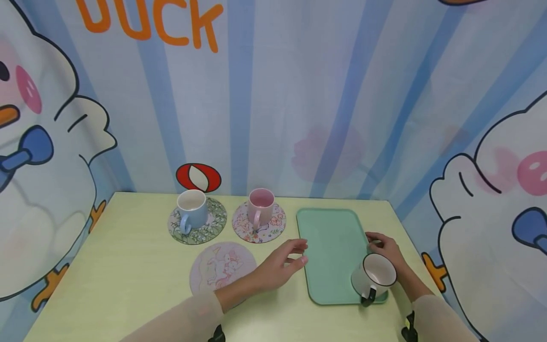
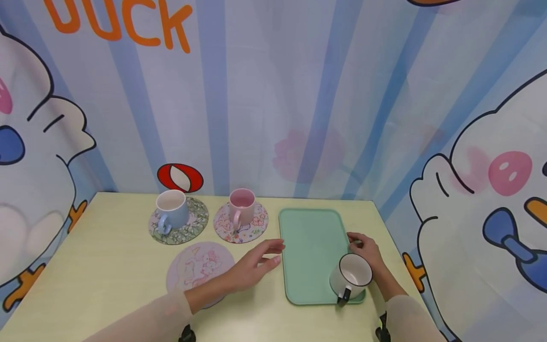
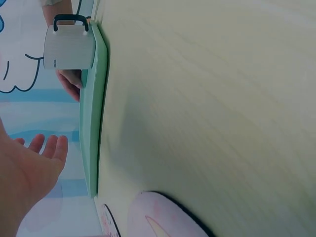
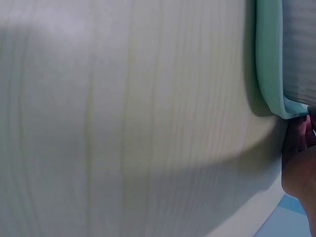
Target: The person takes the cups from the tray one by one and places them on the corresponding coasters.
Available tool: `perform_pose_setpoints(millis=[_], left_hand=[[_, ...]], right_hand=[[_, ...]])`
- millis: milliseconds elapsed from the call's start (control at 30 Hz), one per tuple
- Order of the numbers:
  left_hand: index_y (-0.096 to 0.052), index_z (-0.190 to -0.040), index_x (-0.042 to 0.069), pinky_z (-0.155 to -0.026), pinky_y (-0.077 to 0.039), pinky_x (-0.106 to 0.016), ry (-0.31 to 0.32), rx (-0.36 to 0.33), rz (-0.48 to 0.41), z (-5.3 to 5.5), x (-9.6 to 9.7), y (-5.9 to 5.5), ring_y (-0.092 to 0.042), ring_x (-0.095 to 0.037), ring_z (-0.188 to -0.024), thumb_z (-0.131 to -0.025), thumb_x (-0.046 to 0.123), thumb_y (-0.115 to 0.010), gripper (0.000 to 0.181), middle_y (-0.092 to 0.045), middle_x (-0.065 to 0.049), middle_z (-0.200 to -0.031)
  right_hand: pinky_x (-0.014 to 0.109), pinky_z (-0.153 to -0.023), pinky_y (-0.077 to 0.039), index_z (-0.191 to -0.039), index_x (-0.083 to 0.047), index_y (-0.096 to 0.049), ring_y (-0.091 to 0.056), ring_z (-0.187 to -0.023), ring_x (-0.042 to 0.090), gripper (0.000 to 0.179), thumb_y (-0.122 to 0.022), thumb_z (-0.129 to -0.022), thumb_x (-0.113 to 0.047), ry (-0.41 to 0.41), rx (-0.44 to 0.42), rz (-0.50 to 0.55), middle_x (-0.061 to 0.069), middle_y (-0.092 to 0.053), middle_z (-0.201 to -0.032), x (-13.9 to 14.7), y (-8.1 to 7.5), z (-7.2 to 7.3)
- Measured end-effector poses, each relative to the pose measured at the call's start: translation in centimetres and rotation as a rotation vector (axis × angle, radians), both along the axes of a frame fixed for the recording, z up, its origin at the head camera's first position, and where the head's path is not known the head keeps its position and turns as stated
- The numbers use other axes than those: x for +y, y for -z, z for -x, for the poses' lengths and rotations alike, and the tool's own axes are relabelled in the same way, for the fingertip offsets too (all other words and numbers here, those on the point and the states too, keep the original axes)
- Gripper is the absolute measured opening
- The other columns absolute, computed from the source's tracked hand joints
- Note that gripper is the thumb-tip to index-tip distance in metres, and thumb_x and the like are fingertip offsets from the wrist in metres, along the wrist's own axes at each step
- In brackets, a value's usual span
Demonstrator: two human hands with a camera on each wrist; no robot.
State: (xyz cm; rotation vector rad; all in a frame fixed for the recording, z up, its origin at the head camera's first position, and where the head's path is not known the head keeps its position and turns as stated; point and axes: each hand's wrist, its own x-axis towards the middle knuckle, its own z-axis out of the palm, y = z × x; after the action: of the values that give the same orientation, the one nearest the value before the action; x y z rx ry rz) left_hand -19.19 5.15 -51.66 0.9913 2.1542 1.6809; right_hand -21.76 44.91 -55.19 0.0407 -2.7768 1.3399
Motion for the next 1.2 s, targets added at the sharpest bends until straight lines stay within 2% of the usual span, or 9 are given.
perform_pose_setpoints(millis=[300,467,733,900,1033,1200], left_hand=[[-0.039,-0.160,0.010,-0.111,-0.047,-0.032,0.049,-0.031,0.002,-0.8,1.5,-0.2,-0.052,-0.026,-0.141,-0.113,0.030,-0.052,0.053,-0.054,-0.005,-0.153],[-0.039,-0.161,0.010,-0.112,-0.047,-0.034,0.089,-0.017,0.004,-1.0,2.3,-0.2,-0.053,-0.028,-0.142,-0.113,0.031,-0.051,0.054,-0.054,-0.008,-0.154],[-0.036,-0.163,0.011,-0.112,-0.046,-0.033,0.159,0.011,0.033,-1.2,3.2,-0.2,-0.052,-0.027,-0.142,-0.115,0.037,-0.043,0.054,-0.052,-0.010,-0.154],[-0.035,-0.164,0.012,-0.113,-0.045,-0.031,0.210,0.000,0.030,-1.3,3.9,-0.2,-0.051,-0.020,-0.142,-0.116,0.040,-0.040,0.056,-0.051,-0.007,-0.155],[-0.036,-0.163,0.011,-0.112,-0.045,-0.029,0.244,0.006,0.036,-1.5,4.5,-0.4,-0.051,-0.014,-0.140,-0.116,0.039,-0.040,0.055,-0.052,-0.007,-0.155],[-0.036,-0.163,0.009,-0.113,-0.044,-0.028,0.295,-0.003,0.046,-2.0,5.3,-0.8,-0.050,-0.014,-0.142,-0.116,0.037,-0.040,0.055,-0.053,-0.010,-0.155]], right_hand=[[0.025,-0.076,-0.052,-0.144,0.014,-0.055,-0.068,-0.095,0.025,0.043,-0.057,-0.104,-0.002,-0.001,-0.017,-0.005,0.032,-0.066,-0.122,0.1,-0.1,0.0],[0.024,-0.075,-0.052,-0.143,0.017,-0.052,-0.068,-0.095,0.026,0.043,-0.055,-0.104,0.001,-0.002,-0.020,-0.005,0.035,-0.064,-0.122,0.5,-0.1,0.2],[0.023,-0.076,-0.052,-0.144,0.015,-0.053,-0.066,-0.093,0.016,0.044,-0.055,-0.104,-0.002,0.003,-0.043,0.017,0.034,-0.064,-0.124,0.1,0.0,0.2],[0.022,-0.075,-0.051,-0.141,0.013,-0.058,-0.066,-0.091,0.014,0.042,-0.057,-0.102,-0.003,0.002,-0.010,0.016,0.030,-0.067,-0.119,-0.2,-0.1,0.1],[0.022,-0.073,-0.051,-0.139,0.013,-0.059,-0.066,-0.089,0.015,0.041,-0.057,-0.102,-0.002,0.000,0.011,0.013,0.030,-0.067,-0.117,-0.2,-0.1,0.1],[0.023,-0.076,-0.052,-0.143,0.014,-0.055,-0.066,-0.094,0.019,0.042,-0.056,-0.103,-0.002,0.009,-0.024,0.005,0.032,-0.066,-0.123,-0.2,-0.1,0.1]])
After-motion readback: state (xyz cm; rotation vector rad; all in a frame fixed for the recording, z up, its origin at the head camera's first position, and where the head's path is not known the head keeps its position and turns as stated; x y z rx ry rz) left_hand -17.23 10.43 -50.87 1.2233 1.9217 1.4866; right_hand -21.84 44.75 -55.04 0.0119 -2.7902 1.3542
